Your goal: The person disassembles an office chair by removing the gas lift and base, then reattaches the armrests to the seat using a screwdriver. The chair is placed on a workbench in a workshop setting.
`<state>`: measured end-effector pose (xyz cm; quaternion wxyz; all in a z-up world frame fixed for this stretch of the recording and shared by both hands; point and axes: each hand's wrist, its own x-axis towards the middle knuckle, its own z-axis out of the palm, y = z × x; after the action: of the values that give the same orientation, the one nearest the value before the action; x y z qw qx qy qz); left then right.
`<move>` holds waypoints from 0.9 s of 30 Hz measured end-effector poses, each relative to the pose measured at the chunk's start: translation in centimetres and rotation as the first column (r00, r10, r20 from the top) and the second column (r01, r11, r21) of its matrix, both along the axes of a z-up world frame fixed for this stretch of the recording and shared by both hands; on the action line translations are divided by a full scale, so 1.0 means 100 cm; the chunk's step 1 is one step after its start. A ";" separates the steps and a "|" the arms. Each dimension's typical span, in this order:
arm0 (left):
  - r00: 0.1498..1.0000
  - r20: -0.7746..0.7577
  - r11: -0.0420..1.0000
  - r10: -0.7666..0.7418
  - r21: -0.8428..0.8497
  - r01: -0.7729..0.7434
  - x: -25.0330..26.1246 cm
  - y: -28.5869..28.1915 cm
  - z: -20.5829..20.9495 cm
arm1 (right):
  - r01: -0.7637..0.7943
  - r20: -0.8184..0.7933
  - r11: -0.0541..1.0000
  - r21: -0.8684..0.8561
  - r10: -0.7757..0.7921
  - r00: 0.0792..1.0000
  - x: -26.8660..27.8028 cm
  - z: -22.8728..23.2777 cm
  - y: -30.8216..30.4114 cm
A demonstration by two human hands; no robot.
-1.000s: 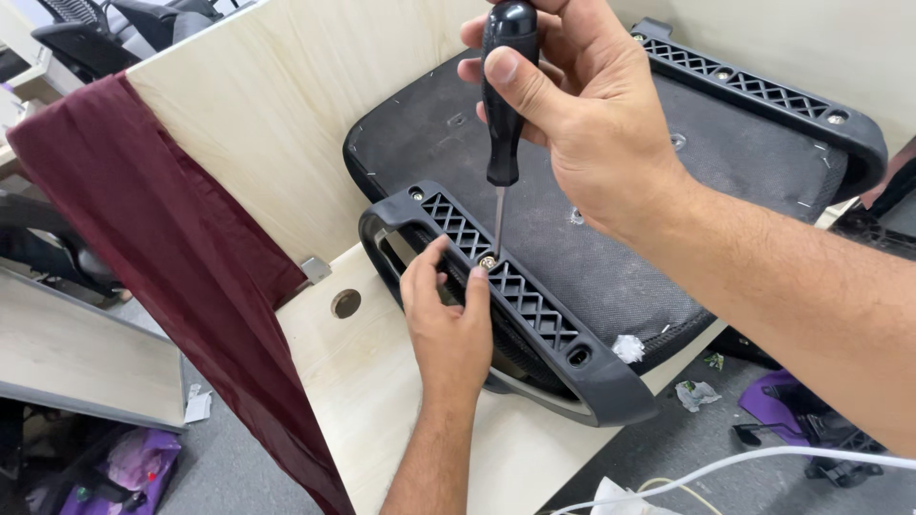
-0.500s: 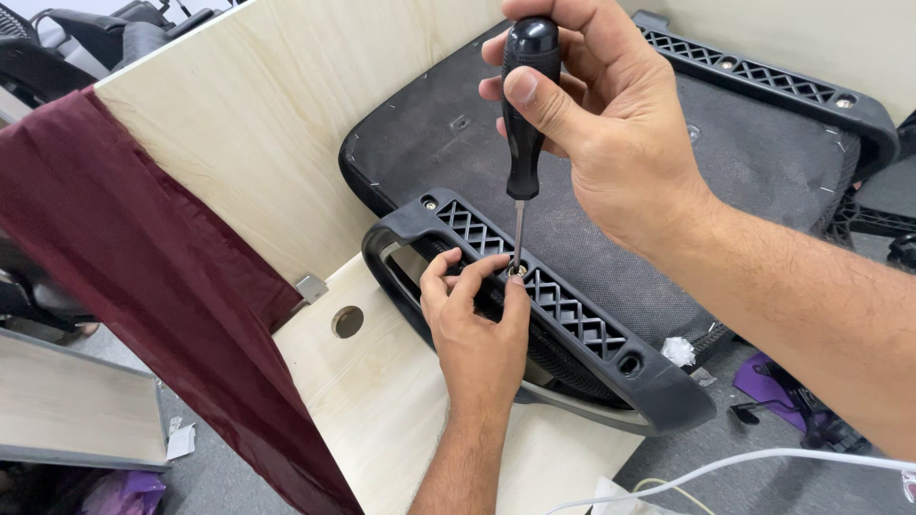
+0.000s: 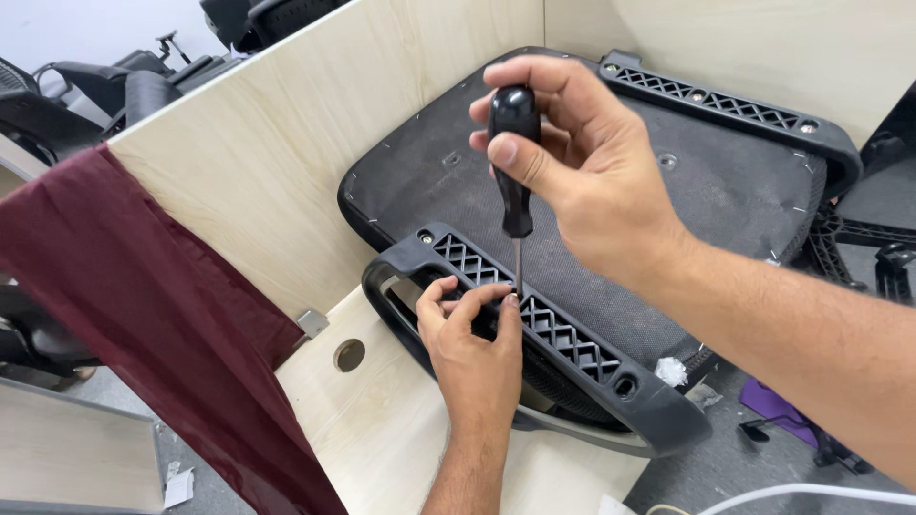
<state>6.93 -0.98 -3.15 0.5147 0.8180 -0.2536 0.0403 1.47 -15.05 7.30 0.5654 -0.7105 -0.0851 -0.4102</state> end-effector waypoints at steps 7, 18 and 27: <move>0.999 0.038 0.998 0.014 -0.058 -0.012 -0.003 0.001 0.001 | 0.030 -0.057 0.999 0.031 -0.029 0.998 -0.003 0.007 0.008; 0.999 -0.031 1.000 0.008 -0.006 -0.008 -0.011 0.005 -0.003 | 0.008 -0.042 1.000 -0.012 -0.008 0.999 -0.009 0.003 0.005; 0.999 -0.042 1.000 0.021 -0.011 -0.022 -0.012 0.004 -0.001 | 0.004 -0.006 0.999 -0.045 -0.005 1.000 -0.008 0.005 0.002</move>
<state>5.72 -0.55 -3.25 0.5242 0.8183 -0.2339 0.0303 0.66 -14.83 7.76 0.5486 -0.7246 -0.0909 -0.4071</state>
